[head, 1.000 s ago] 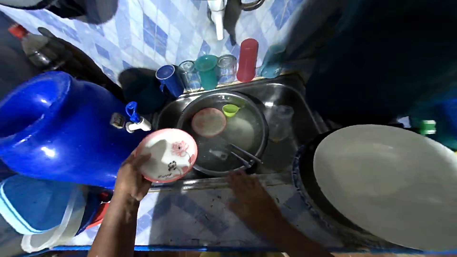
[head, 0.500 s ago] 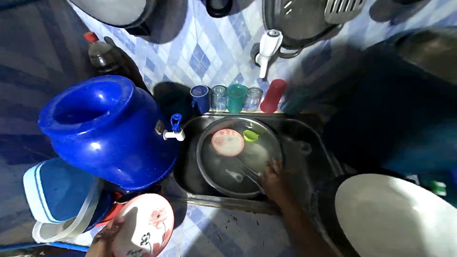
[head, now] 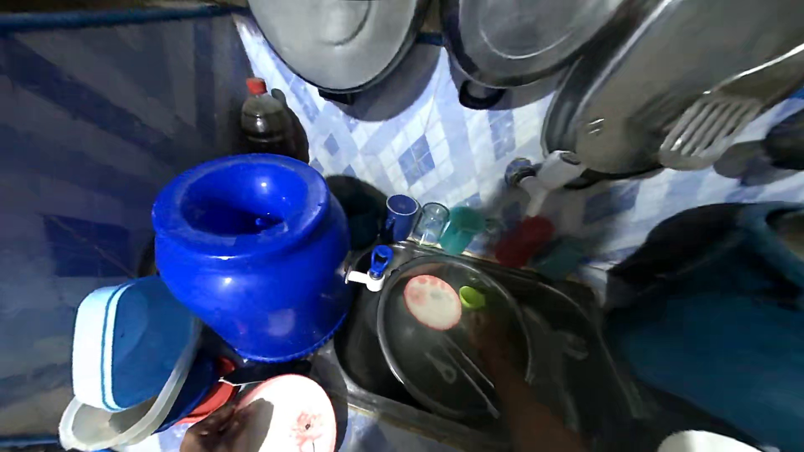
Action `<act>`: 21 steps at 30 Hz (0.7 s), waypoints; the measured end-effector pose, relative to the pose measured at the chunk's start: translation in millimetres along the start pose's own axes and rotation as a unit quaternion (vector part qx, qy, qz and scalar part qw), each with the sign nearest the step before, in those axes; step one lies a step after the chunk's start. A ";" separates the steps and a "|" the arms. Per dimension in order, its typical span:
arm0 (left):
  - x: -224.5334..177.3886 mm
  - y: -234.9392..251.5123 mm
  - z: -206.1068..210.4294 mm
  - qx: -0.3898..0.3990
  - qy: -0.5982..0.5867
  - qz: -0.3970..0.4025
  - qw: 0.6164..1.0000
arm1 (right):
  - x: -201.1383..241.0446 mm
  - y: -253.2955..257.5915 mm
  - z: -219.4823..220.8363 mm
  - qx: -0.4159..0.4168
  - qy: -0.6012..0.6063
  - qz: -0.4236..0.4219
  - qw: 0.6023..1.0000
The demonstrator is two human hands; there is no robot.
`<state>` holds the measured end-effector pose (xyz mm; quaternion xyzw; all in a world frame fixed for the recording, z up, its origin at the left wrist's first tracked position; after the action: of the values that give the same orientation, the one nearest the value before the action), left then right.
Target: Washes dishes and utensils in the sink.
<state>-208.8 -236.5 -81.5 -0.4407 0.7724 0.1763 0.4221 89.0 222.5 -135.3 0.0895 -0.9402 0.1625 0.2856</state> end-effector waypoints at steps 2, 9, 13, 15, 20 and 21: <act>-15.1 -6.6 -2.7 -0.021 0.112 0.010 0.993 | 4.4 7.8 15.6 -0.042 0.139 -0.008 0.989; -23.0 -4.4 -5.1 -0.050 0.267 0.064 0.960 | -5.8 17.7 43.8 -0.011 0.308 0.095 0.946; -67.0 -30.2 -10.9 -0.065 0.321 0.129 0.936 | -4.6 16.8 8.1 -0.030 0.264 0.067 0.962; -114.1 -48.9 -0.1 -0.107 0.258 0.214 0.936 | -13.0 4.7 -1.1 -0.026 0.270 0.075 0.959; -164.0 -29.7 156.5 0.156 -0.132 0.074 0.976 | -0.1 -51.2 -14.0 -0.011 0.363 0.080 0.928; -165.0 -21.5 197.3 0.221 -0.221 -0.012 0.950 | 7.5 -64.3 -16.6 -0.006 0.375 0.078 0.924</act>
<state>-50.9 -33.5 -60.8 -0.2956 0.6739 0.0896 0.6711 108.1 168.0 -101.7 -0.0536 -0.7693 0.2008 0.6041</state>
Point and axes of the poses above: each hand's wrist, its own y-axis towards the middle knuckle, its own z-axis out of the palm, x = y × z, the point moved 9 cm from there along y, towards the middle knuckle, and after that the axes turned 10 degrees about y, right-handed, at the moved point
